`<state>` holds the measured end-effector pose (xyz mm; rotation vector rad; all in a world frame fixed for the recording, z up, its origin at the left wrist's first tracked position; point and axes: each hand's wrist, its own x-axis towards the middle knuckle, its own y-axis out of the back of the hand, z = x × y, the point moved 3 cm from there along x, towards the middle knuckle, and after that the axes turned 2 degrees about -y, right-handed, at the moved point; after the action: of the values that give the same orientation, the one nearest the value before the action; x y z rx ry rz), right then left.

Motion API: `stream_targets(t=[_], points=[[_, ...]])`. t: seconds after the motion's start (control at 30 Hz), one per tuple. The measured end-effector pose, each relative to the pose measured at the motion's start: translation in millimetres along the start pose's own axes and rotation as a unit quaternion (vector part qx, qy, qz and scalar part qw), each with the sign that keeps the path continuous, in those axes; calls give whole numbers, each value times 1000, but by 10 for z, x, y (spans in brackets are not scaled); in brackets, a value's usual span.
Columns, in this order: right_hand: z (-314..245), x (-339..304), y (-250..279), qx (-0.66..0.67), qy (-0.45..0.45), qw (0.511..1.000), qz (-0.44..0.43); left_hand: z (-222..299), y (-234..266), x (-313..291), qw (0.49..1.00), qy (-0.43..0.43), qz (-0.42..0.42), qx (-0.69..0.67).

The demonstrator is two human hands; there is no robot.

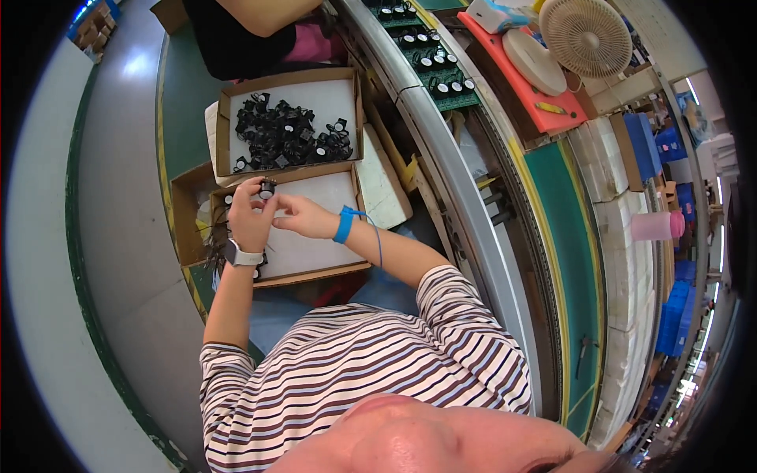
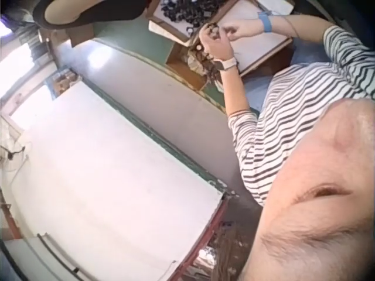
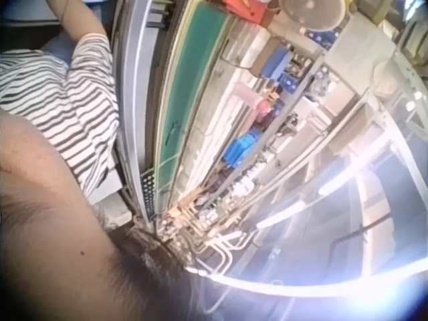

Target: The person assembles small electronic components by hand, then places the assembled parts into a component tray.

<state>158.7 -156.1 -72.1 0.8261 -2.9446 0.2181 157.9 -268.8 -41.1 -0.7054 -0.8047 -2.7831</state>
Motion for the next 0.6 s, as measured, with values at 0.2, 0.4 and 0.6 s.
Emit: stream_targets(t=[0.2,0.4,0.6], points=[[23,-220,24,191,-99,975,47,371,59,-81,996,47,-75,-18],[-148,-470,147,269,-233,931,-82,401,56,-275,947,72,-192,-246],[-221,-589,191,-5,-137,991,-1,273,155,-338,956,144,-126,-221]])
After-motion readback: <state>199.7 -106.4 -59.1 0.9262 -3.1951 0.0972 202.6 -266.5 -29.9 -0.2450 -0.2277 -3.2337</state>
